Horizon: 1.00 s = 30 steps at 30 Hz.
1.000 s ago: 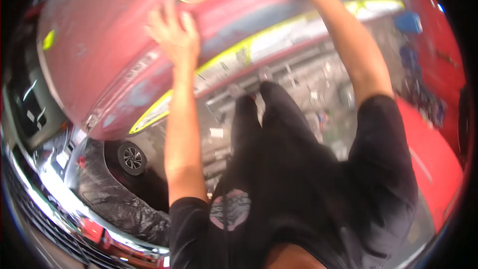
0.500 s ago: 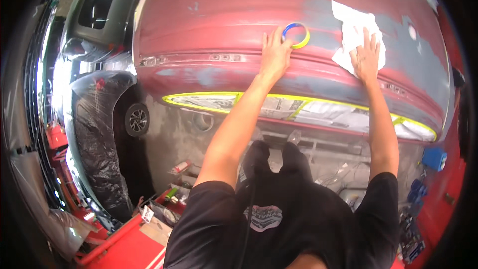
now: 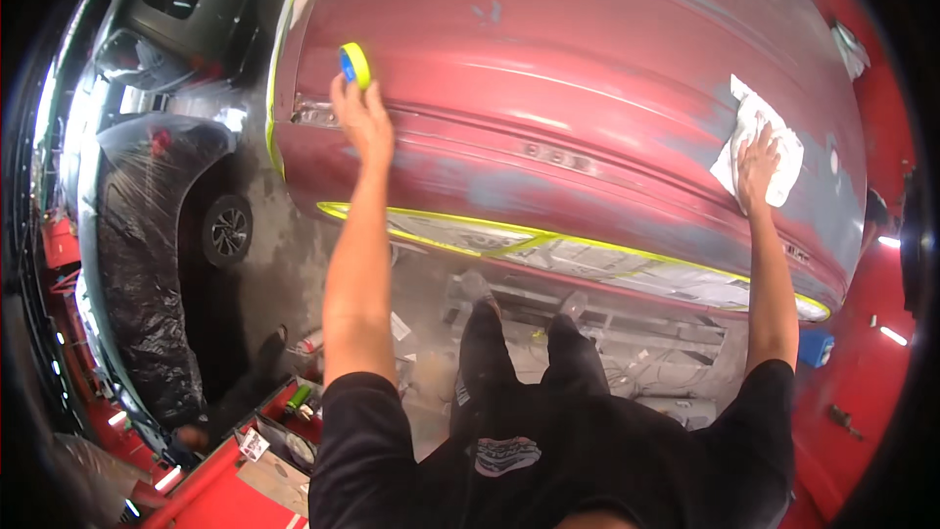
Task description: The person wipes the hood of a red car with a white cloth, moving around the vehicle to reach different sections. They climb a ladder to access the upper parts of the hood and continue wiping the surface. The person also handles a roll of tape and a small yellow canister during the process.
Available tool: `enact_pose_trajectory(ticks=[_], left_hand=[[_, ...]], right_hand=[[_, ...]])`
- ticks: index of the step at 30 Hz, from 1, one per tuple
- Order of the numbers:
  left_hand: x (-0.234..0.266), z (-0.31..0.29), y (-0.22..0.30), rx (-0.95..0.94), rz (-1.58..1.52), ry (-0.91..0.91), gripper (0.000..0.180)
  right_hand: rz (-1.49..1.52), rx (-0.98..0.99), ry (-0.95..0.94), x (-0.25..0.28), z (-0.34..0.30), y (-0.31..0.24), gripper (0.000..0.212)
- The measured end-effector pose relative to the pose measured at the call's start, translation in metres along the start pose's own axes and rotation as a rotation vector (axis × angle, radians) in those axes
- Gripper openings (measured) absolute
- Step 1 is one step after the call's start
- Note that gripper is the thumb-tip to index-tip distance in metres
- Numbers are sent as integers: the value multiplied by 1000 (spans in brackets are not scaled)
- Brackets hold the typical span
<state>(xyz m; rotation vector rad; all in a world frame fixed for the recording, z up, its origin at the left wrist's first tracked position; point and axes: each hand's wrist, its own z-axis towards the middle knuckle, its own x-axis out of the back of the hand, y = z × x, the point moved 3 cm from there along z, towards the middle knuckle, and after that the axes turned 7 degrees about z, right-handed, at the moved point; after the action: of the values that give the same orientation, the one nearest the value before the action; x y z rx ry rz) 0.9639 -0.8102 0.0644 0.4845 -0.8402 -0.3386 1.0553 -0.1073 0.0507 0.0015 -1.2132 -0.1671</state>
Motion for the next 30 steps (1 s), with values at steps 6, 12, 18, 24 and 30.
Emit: enact_pose_trajectory(ticks=[6,12,18,24,30], left_hand=[[-11,-1,-3,99,-91,36,29],[11,0,-24,251,-342,211,28],[3,6,-19,237,-378,174,31],[2,7,-34,177,-205,81,20],[2,8,-29,169,-153,-37,27]], right_hand=[[343,230,-215,14,49,-280,82],[401,952,-222,30,131,-625,71],[378,997,-152,-24,221,-769,62],[604,831,194,-93,254,-557,52],[-92,168,-203,-51,264,-431,58]])
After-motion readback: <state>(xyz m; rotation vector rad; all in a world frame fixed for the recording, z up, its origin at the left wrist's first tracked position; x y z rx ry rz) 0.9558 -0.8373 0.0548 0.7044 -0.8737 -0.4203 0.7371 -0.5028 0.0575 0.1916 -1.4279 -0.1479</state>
